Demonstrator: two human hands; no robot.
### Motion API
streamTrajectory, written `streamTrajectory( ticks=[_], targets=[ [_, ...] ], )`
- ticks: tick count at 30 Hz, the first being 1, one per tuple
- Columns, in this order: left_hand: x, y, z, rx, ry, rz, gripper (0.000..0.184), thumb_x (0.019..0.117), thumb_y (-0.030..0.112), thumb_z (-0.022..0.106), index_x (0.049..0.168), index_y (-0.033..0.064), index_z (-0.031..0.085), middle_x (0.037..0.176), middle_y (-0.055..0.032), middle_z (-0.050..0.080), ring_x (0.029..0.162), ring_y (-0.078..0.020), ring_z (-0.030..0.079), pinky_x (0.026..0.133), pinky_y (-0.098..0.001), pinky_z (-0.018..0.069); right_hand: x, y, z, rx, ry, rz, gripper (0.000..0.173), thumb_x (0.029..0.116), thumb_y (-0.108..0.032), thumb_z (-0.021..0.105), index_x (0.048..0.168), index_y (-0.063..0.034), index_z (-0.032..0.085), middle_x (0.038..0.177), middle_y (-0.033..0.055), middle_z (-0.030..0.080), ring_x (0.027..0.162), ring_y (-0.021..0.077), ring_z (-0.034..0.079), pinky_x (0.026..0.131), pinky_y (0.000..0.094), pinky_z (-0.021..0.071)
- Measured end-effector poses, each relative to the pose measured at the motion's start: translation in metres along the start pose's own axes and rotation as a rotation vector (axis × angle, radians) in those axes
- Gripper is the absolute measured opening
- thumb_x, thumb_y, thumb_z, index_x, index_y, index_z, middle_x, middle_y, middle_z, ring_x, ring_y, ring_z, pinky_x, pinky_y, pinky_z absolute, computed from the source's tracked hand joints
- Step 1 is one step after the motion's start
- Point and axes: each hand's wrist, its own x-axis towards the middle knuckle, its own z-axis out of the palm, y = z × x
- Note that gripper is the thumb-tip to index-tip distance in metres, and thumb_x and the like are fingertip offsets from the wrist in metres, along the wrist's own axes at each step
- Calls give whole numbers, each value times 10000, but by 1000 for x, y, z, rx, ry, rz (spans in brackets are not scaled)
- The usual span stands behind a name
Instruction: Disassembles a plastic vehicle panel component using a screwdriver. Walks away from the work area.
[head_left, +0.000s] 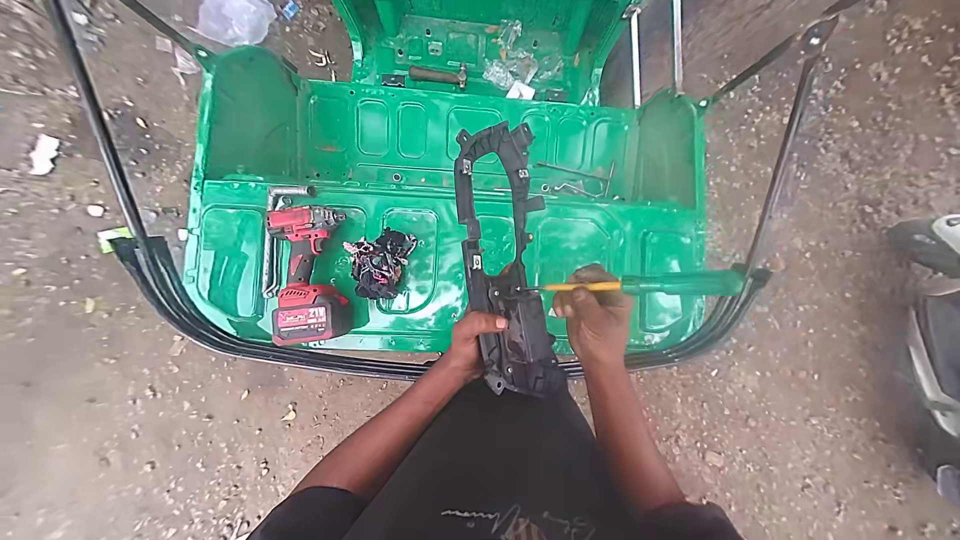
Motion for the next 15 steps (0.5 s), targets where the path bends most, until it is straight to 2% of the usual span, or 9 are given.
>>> streamTrajectory(
  ticks=[2,3,4,5,6,8,10,12,15],
  targets=[
    [5,-9,1,10,13,-23,185,798,114,719,983,123,724,892,-34,771,815,-101,746,763,-306,629,-1,-4,-9,-15,17,24,363,965,-83,702,1325,-110,660,1029,175,752,588,134,639,537,275,551],
    [7,-13,2,16,15,-34,195,800,116,719,995,121,718,895,-38,769,816,-105,746,764,-310,629,-1,-7,-14,-49,0,36,400,1006,-112,650,1402,-113,593,1099,198,741,615,155,659,545,285,559],
    [8,-18,4,27,27,-45,194,795,118,720,989,123,720,887,-38,771,808,-103,747,756,-308,631,-1,-9,-18,-77,-24,43,400,1032,-143,611,1426,-107,558,1193,215,714,672,186,690,572,305,581],
    [10,-23,5,39,36,-54,193,795,121,721,987,121,720,882,-41,770,803,-104,747,753,-307,631,0,-11,-23,-87,-48,50,383,1036,-170,606,1410,-97,560,1282,220,671,725,208,697,597,326,589],
    [11,-28,7,49,48,-61,189,792,124,723,981,119,719,873,-43,768,796,-105,746,747,-307,631,1,-13,-28,-94,-56,61,382,1019,-195,639,1386,-102,584,1311,194,645,746,201,684,614,333,593],
    [14,-37,9,69,75,-76,183,782,127,727,965,116,718,855,-47,763,780,-110,743,737,-312,629,0,-9,-40,-73,-2,67,355,942,-177,753,1282,-133,660,1159,107,666,693,149,645,602,312,589],
    [19,-46,12,102,92,-83,180,772,124,726,952,119,719,839,-44,762,766,-109,742,726,-307,629,-1,-4,-54,-38,62,51,204,910,-105,772,1108,-118,722,973,61,683,622,121,616,557,299,575],
    [25,-55,13,131,99,-94,214,771,131,736,981,117,703,841,-47,759,766,-115,742,726,-313,630,-3,0,-65,-40,73,54,196,928,-80,749,1121,-98,729,946,79,698,635,133,633,567,305,582],
    [40,-74,13,206,164,-109,294,755,156,737,1039,118,671,835,-62,748,749,-136,739,705,-342,631,-6,6,-84,-23,109,45,229,970,-95,703,1199,-95,703,1054,109,698,749,170,676,647,340,613]
  ],
)
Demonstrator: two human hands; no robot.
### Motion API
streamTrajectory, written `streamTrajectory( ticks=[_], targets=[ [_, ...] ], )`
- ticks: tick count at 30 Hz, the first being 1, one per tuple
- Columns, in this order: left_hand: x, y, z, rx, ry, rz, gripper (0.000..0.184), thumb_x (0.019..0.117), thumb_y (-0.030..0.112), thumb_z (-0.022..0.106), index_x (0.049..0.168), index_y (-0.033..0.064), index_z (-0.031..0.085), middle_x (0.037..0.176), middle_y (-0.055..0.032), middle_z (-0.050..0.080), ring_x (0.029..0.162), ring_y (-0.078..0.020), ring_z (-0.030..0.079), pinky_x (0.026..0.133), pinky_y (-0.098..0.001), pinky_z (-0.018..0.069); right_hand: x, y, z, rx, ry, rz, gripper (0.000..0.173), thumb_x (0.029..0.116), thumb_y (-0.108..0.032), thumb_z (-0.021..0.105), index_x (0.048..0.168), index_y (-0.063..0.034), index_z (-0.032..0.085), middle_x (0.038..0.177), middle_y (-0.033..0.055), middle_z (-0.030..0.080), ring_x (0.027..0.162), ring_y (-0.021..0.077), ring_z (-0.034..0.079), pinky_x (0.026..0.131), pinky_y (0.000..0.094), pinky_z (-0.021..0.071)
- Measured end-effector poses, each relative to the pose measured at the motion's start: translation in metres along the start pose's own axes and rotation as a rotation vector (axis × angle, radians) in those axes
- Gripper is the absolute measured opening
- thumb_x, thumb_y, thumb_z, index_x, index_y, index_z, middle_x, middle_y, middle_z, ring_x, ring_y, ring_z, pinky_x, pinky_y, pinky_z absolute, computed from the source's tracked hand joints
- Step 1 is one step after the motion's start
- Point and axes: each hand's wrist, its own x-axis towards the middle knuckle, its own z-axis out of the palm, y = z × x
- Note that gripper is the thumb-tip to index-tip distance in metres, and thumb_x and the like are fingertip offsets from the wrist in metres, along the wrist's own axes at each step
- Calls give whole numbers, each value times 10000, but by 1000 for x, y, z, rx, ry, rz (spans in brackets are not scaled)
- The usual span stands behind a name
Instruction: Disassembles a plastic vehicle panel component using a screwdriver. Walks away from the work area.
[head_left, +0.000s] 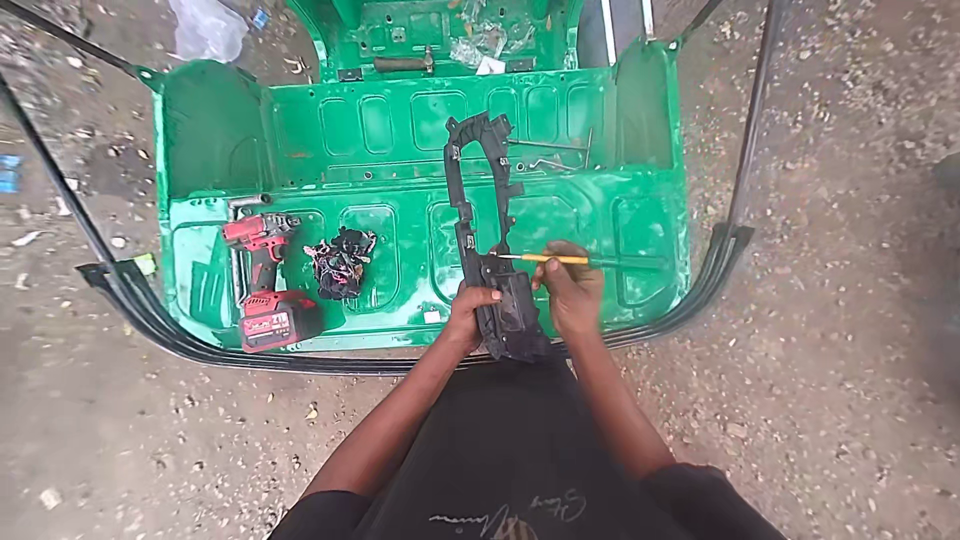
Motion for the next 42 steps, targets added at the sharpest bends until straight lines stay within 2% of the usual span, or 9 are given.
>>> streamTrajectory(
  ticks=[5,8,15,19,21,24,27,35,42],
  targets=[
    [38,-12,2,286,165,-57,518,789,181,676,1294,107,587,966,-88,724,825,-174,720,735,-383,620,19,-5,-44,-34,34,-23,175,1009,-82,643,1177,-53,682,1095,136,685,819,221,696,738,402,632],
    [45,-15,2,372,238,-92,616,777,191,687,1374,117,554,1001,-96,720,841,-182,717,739,-386,616,25,3,-71,-118,13,8,187,1014,-55,618,1191,-34,674,1104,143,687,811,222,698,746,403,635],
    [20,-15,-17,331,301,7,360,767,173,684,1117,107,629,871,-55,729,753,-150,721,675,-362,622,27,-2,-123,-227,71,8,215,1009,-76,638,1220,-76,684,1140,93,700,838,191,702,752,372,634],
    [-1,-9,-17,167,183,61,181,761,228,718,936,183,715,814,-14,750,724,-93,730,666,-310,625,33,-36,-141,-330,28,-61,235,957,-41,698,1191,-62,705,1120,79,728,853,179,711,732,351,630],
    [-4,-15,-23,37,39,104,197,770,239,752,953,167,764,866,-33,769,768,-104,743,708,-311,631,31,-56,-132,-296,-44,-30,208,953,-54,706,1161,-60,698,1076,78,724,850,195,720,746,383,644],
    [-2,-23,-34,-66,-154,140,399,796,276,763,1157,109,731,1089,-121,756,964,-208,744,851,-396,619,16,-76,-86,-185,-188,57,167,967,-127,714,1124,-73,704,1017,97,732,781,218,732,703,404,660],
    [2,-26,-27,-165,-370,88,734,807,330,747,1450,57,522,1362,-265,605,1184,-388,645,999,-542,541,-7,-81,-52,-154,-272,12,146,989,-119,690,1122,-61,709,1011,118,747,779,228,746,704,402,665],
    [-10,-29,-16,-328,-282,128,761,801,337,709,1466,46,483,1410,-345,526,1251,-523,555,1012,-675,473,-27,-63,-48,-350,-355,-49,130,1001,-146,685,1053,-27,677,943,93,726,742,198,722,670,379,658],
    [-19,-32,-19,-346,-237,164,644,826,316,697,1400,64,549,1399,-317,557,1258,-500,566,1013,-661,481,-35,-54,-47,-382,-388,-46,122,1000,-147,686,1044,-34,678,933,86,735,745,193,726,675,381,659]
  ],
)
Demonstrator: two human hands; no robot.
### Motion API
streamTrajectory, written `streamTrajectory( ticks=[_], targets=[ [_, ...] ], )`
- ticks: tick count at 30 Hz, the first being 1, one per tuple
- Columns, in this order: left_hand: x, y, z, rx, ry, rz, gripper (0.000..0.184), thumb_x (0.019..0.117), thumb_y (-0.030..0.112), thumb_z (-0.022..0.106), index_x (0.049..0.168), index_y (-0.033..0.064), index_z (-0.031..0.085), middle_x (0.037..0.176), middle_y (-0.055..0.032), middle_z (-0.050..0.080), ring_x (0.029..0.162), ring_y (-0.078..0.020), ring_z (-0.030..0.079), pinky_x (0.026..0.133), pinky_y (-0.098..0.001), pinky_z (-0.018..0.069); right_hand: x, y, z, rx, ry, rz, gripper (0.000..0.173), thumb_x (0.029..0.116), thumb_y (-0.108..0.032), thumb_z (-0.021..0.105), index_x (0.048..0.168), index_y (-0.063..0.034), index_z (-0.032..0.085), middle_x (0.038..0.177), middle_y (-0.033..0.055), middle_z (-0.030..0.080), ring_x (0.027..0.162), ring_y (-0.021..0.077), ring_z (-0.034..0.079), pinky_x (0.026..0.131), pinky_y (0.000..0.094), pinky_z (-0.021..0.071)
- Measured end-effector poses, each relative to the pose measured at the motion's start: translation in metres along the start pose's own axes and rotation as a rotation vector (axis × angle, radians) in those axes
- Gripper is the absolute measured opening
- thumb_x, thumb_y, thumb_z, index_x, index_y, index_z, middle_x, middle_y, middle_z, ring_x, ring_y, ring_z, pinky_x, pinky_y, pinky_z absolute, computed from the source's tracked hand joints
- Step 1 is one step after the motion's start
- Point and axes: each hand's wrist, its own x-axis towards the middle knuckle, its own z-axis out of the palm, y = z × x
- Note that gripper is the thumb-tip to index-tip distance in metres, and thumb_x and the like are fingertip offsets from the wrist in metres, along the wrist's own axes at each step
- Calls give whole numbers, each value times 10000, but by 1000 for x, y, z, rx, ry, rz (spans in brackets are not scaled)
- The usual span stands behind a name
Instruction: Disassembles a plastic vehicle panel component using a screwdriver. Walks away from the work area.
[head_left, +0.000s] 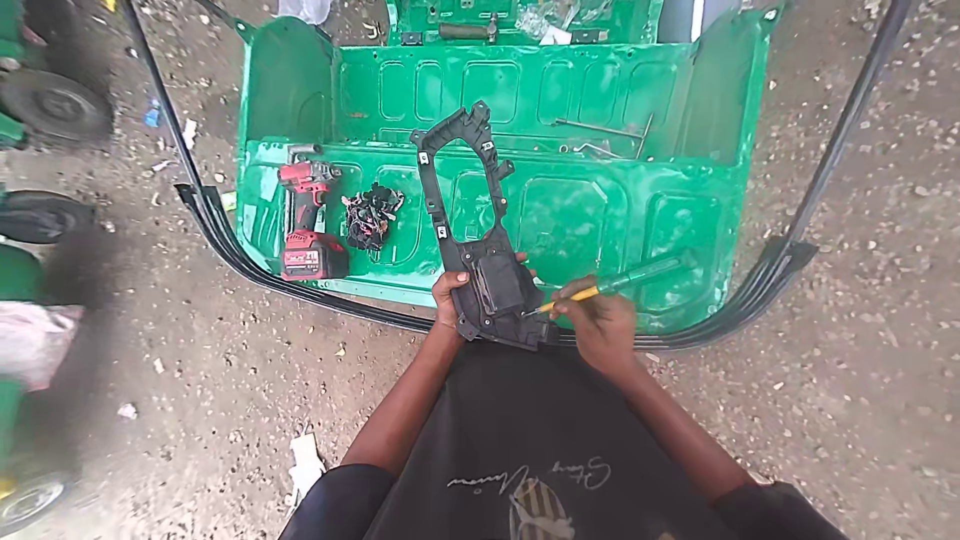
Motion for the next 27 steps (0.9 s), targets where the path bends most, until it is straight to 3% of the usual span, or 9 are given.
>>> streamTrajectory(
  ticks=[9,14,19,21,24,27],
  targets=[
    [-1,4,0,3,-14,-10,723,822,340,685,1473,89,491,1417,-310,544,1255,-488,571,1010,-648,490,-1,3,0,6,23,-15,105,996,-138,688,1034,-40,679,918,90,724,728,208,719,669,398,657],
    [-1,3,1,-13,32,8,665,810,313,710,1421,103,550,1358,-286,599,1202,-455,619,966,-612,533,-1,6,3,-19,48,-9,115,992,-144,696,1037,-39,685,919,89,728,729,212,724,666,404,661],
    [1,3,-5,-13,27,-5,703,820,315,701,1458,93,506,1389,-309,566,1226,-482,594,991,-640,508,0,7,3,-68,27,-22,96,984,-125,702,1026,-39,688,923,79,736,732,194,726,676,390,663],
    [1,3,-4,6,44,-7,710,822,320,698,1469,105,500,1384,-292,577,1221,-460,606,988,-626,516,0,7,4,-76,30,-23,116,963,-130,733,1027,-42,694,929,76,741,737,192,730,675,386,664],
    [0,2,-1,34,107,23,631,803,328,727,1376,111,579,1309,-253,639,1147,-405,659,920,-573,566,1,7,7,-98,49,-28,146,931,-137,775,1017,-42,704,912,71,751,725,177,728,668,365,659],
    [0,2,-2,15,87,44,660,811,311,726,1411,99,552,1325,-267,623,1158,-421,649,933,-588,557,2,5,10,-214,83,-25,195,886,-169,827,994,-51,715,898,46,761,713,144,729,655,334,657]
  ],
)
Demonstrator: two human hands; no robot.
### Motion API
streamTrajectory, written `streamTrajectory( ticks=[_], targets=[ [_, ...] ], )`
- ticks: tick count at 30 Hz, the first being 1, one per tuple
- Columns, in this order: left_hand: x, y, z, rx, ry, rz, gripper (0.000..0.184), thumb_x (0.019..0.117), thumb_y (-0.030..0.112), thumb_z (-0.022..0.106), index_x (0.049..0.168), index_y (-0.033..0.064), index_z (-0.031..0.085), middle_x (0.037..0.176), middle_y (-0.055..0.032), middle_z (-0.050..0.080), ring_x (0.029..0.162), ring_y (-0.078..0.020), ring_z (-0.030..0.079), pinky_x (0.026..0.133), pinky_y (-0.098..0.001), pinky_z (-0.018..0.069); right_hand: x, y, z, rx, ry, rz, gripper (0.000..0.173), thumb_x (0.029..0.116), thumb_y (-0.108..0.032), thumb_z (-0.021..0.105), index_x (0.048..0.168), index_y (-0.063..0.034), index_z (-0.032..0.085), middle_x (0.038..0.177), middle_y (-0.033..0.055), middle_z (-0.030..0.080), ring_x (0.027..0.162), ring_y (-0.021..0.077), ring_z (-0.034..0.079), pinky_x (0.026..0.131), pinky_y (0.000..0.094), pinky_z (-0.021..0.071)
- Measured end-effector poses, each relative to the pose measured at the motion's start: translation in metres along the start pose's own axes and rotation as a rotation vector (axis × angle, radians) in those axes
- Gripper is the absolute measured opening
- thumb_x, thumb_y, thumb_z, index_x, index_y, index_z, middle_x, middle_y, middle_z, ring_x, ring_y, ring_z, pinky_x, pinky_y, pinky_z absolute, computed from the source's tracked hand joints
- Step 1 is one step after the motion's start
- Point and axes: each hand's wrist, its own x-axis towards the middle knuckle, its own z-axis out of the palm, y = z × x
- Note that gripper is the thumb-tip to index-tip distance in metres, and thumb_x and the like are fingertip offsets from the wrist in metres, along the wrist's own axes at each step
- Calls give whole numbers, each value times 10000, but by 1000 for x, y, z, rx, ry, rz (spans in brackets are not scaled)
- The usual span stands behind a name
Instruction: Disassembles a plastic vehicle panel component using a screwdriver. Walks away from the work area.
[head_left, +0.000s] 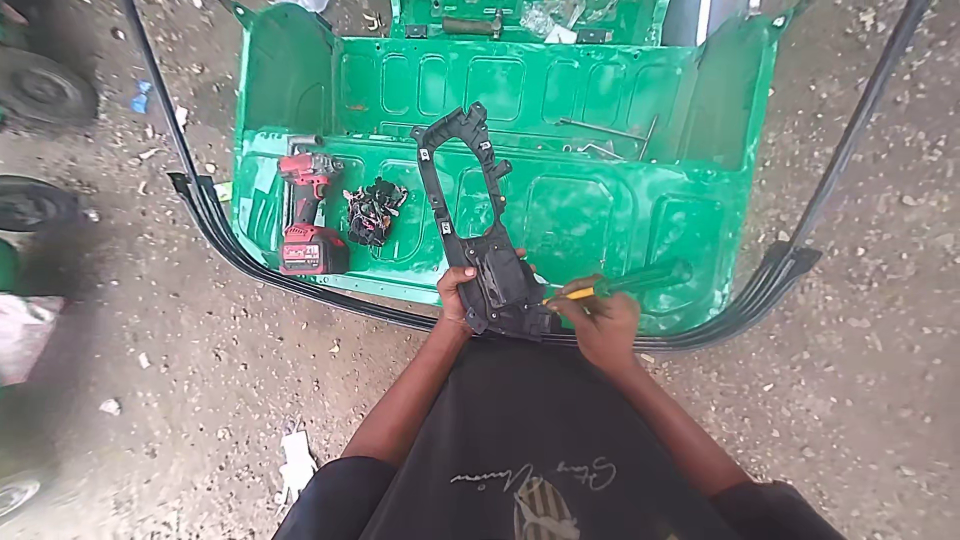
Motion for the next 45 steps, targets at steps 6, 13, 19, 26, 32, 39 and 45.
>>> streamTrajectory(
  ticks=[6,13,19,26,32,39,45],
  targets=[
    [-5,-3,0,42,8,-4,628,809,286,705,1394,108,561,1306,-241,642,1128,-381,670,916,-559,570,2,-4,6,-30,-21,60,136,879,-79,803,980,-35,723,916,48,762,779,159,744,737,365,669],
    [-8,-6,2,93,92,47,468,814,275,699,1253,121,652,1153,-160,722,990,-265,726,821,-454,614,6,-9,4,81,-259,77,260,1041,-47,541,1280,-12,636,1187,129,748,1065,287,742,924,482,641],
    [-6,-4,0,67,75,30,493,816,307,701,1268,121,636,1231,-199,689,1063,-326,701,857,-511,595,9,-6,9,345,-200,106,160,960,-178,735,1079,-75,710,1110,74,677,992,190,675,867,370,612],
    [-9,-3,13,40,80,78,351,817,239,712,1151,133,704,1025,-119,755,880,-215,750,755,-410,633,7,-7,11,458,-213,176,257,1042,-161,606,1248,-18,662,1166,186,716,762,159,672,660,301,576],
    [-8,-1,14,22,60,115,281,825,222,712,1096,151,733,1001,-98,766,866,-192,753,752,-401,633,3,-3,11,556,-102,179,195,905,-56,773,1096,-67,737,996,120,729,651,126,646,573,277,572],
    [-8,-1,13,38,63,87,348,824,271,713,1151,153,710,1058,-122,754,908,-232,747,766,-434,627,4,-2,9,576,-137,174,253,885,-94,805,1117,-105,703,1074,86,667,703,140,646,587,301,597],
    [-7,-1,2,61,59,35,558,828,316,674,1354,152,588,1251,-198,679,1061,-333,699,838,-513,598,4,-5,5,527,-157,158,231,1026,-150,639,1233,-50,665,1159,201,719,744,195,703,622,313,599]
  ],
)
